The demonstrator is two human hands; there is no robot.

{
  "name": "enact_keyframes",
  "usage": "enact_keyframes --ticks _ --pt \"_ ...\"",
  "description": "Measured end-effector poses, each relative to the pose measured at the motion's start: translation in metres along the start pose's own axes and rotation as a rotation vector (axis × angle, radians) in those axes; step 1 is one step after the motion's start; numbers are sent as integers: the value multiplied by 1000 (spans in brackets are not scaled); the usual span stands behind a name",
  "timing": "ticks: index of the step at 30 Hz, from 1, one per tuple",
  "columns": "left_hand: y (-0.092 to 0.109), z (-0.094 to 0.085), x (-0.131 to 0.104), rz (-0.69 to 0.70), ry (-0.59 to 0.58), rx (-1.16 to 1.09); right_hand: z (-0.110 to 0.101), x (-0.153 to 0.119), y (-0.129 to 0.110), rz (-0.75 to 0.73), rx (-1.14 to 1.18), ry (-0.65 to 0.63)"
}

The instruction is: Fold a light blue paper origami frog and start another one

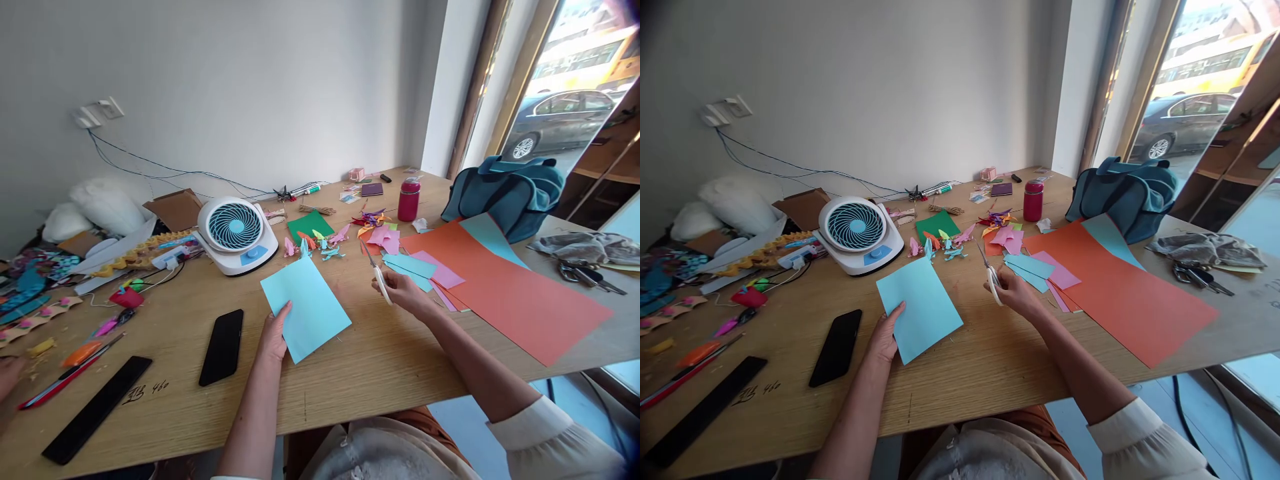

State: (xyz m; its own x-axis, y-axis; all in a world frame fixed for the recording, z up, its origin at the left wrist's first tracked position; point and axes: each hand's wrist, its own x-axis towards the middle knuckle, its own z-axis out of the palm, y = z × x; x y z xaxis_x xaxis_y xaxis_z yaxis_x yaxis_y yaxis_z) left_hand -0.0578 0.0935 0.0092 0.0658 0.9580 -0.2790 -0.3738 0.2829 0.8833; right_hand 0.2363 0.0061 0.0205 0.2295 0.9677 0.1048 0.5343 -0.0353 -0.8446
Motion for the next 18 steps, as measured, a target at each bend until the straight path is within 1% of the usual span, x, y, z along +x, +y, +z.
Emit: enact_keyframes --ticks 3,5,7,9,12,15,18 --pt "3 0 2 -1 55 -100 14 -10 -9 -40 496 -246" --pt "5 -1 4 -17 100 -153 22 -17 -12 -82 650 -424" --pt "7 -1 6 -30 129 -175 27 -23 -12 -134 689 -568" --pt "8 -3 7 -29 143 -184 30 -27 -13 -167 695 -677" --pt "9 -5 8 -26 156 -202 33 -32 -16 -156 736 -809" --pt "11 -7 7 -18 161 -223 35 -34 -18 -117 766 -912" --pt "11 -9 6 -6 166 -246 37 -34 -17 -116 803 -974"
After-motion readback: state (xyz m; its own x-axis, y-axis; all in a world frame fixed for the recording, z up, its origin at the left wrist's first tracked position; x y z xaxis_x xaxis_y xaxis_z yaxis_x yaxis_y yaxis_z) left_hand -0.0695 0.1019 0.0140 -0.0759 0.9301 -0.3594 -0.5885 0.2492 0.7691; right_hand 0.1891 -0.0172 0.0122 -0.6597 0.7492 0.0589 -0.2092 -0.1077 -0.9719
